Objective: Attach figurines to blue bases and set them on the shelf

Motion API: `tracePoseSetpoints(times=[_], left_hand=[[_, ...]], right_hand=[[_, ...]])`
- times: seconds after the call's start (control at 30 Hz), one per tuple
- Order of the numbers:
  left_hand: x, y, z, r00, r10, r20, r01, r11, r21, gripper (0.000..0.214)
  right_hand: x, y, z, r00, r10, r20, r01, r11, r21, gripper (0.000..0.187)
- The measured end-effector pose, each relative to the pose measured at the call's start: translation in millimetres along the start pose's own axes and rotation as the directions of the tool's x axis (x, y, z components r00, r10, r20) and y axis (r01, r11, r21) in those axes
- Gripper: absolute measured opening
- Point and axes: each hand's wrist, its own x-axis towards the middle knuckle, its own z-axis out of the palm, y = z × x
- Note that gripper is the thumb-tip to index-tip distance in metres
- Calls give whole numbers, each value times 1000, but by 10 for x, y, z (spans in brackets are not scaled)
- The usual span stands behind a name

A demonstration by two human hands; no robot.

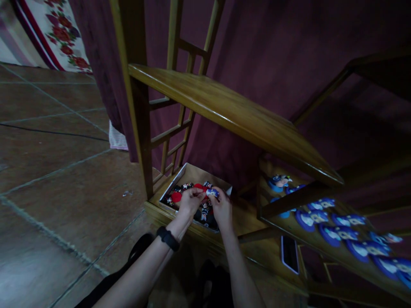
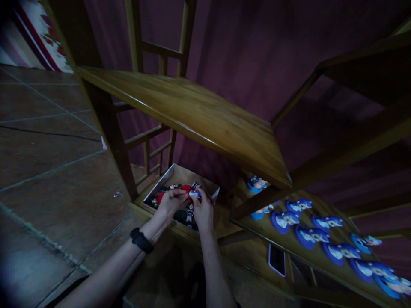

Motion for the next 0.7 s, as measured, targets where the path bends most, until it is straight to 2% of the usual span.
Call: tracePoseSetpoints(times=[0.13, 0.27, 0.37, 0.43, 0.53, 0.7], left_hand=[[6, 51, 12, 994, -111, -7, 110, 993, -41, 16], [23, 129, -15, 979, -204, 31, 206, 969, -135, 12], [43, 175, -53, 958, -261, 121, 283, 931, -232, 15], [50, 196, -71, 956, -232, 179, 274, 926, -260, 20], [39, 215, -74, 959, -139, 248, 200, 949, -242, 27], [-22, 241, -35, 957, -58, 284, 124, 968, -220, 29]], right_hand=[[47, 1, -20, 996, -60, 64, 58, 998, 32, 33], [74, 57, -24, 998, 16, 63, -33, 960, 276, 47], [83, 63, -57, 999, 35, 34, -45, 929, 366, 34], [78, 36, -84, 998, 33, 52, -50, 924, 380, 26], [58, -17, -98, 997, 26, 76, -56, 905, 423, 26], [43, -71, -84, 999, -32, 35, 12, 885, 465, 24]])
